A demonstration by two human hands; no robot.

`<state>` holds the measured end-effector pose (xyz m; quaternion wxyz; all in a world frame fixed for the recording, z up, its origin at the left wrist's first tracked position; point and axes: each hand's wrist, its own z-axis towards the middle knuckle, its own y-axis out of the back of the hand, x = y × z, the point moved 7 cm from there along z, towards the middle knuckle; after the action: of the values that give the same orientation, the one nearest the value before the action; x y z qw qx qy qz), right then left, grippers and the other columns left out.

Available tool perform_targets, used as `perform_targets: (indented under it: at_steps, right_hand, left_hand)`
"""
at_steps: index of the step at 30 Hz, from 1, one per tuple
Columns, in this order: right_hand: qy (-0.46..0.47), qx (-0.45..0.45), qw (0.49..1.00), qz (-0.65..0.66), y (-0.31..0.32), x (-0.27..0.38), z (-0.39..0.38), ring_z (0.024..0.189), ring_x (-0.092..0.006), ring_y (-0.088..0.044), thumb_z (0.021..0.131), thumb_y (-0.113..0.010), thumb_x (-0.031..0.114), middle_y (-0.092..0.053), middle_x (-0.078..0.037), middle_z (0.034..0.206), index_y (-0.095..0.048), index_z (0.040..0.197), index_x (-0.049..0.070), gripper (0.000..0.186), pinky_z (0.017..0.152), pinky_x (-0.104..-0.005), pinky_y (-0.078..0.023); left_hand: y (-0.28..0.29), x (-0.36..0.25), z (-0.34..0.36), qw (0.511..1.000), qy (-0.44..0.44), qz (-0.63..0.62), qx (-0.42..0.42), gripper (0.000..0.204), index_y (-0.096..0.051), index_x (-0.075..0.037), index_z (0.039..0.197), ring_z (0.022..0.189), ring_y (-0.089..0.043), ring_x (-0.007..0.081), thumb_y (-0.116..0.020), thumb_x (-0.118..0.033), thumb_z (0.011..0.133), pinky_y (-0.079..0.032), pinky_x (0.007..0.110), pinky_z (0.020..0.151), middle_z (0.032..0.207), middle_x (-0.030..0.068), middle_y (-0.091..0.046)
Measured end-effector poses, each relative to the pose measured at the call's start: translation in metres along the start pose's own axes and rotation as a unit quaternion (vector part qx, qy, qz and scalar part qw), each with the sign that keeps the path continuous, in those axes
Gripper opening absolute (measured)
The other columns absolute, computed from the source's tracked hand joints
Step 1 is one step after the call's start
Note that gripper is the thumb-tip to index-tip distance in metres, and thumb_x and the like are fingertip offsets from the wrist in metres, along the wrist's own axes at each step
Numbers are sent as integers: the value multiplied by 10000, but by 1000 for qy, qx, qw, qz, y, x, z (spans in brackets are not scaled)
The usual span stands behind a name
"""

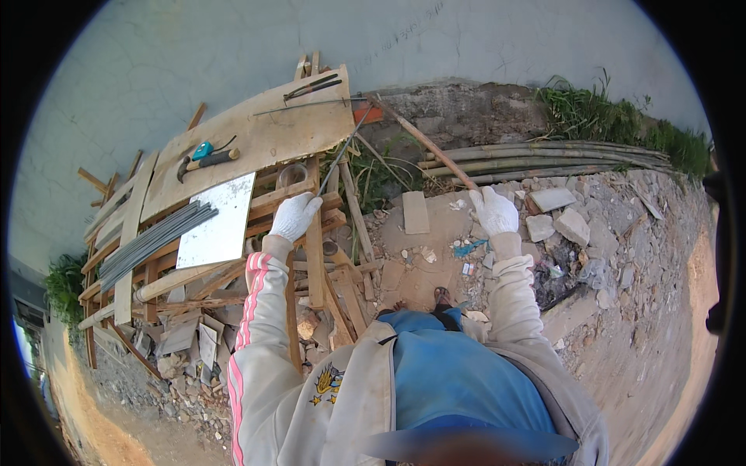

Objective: The person bends metal rods into U-shapes using a hammer and a wooden workbench. They repeatedly pick up rods, position them on the bench, and strike them with a hammer to form the desired shape.

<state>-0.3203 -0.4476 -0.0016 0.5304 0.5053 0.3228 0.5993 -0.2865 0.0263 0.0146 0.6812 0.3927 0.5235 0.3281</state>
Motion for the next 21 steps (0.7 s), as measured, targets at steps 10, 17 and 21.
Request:
perform_targets:
  at_steps: [10,17,21]
  right_hand:
    - [-40,45,997,43,-32,-58,34,852,-454,-696,946,-648,589,-718,-233,859,-664,958,81,509,744,-565,-521]
    - [-20,33,977,211,-52,-75,53,688,-382,-608,958,-710,445,-618,-216,760,-671,974,24,423,646,-456,-465]
    - [-18,37,920,390,-61,-76,70,716,-105,-421,978,-713,259,-479,-17,733,-626,891,-18,303,612,-326,-366]
  left_hand:
    - [-37,-42,-6,975,120,-170,83,472,-678,17,1115,922,-697,451,-575,-435,1025,-531,491,812,905,259,-709]
    - [-78,-71,47,904,229,-360,0,414,-640,46,1125,857,-685,406,-577,-353,1036,-531,442,777,937,271,-681]
    - [-60,-113,56,957,166,-212,-108,313,-648,40,1149,678,-610,171,-577,-247,1047,-499,324,639,789,92,-640]
